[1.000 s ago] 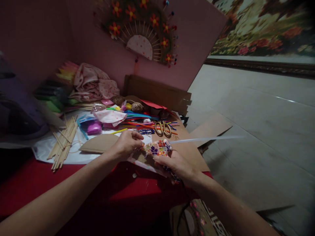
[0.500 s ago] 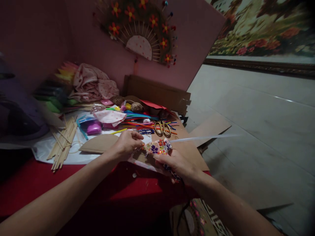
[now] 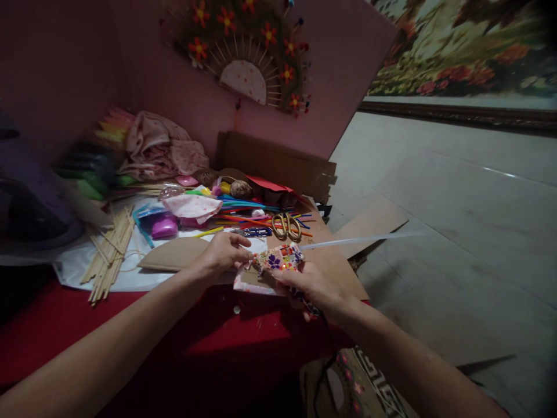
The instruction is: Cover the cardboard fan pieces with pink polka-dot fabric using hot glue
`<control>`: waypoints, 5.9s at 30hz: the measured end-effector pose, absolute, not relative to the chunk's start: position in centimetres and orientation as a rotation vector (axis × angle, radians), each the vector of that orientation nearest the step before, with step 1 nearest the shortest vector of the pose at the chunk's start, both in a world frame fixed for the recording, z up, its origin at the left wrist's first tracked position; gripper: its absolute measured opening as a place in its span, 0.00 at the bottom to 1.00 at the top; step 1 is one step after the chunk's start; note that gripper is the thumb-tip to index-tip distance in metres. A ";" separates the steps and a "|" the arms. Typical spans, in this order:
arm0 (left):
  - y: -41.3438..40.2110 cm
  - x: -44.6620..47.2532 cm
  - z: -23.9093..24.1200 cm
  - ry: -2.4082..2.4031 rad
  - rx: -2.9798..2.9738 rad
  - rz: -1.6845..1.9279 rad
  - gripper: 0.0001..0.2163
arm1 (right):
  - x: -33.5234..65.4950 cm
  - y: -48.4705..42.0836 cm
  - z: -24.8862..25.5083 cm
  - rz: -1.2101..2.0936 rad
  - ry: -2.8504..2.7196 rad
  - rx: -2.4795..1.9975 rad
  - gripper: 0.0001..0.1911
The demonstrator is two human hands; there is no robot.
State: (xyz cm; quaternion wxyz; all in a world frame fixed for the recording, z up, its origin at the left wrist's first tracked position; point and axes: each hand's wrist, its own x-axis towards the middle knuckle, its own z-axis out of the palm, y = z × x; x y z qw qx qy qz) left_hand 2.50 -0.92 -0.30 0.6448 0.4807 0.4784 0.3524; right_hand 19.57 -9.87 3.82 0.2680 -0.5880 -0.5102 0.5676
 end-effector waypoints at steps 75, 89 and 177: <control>-0.8 1.9 -0.5 1.080 1.630 0.391 0.03 | 20.1 -11.0 1.7 1.534 -1.285 -1.597 0.15; -1.2 1.9 0.1 1.053 1.581 0.417 0.05 | 19.4 -11.1 2.5 1.519 -1.361 -1.637 0.13; -0.5 1.9 -0.2 1.082 1.510 0.494 0.03 | 19.4 -11.2 2.9 1.494 -1.346 -1.654 0.14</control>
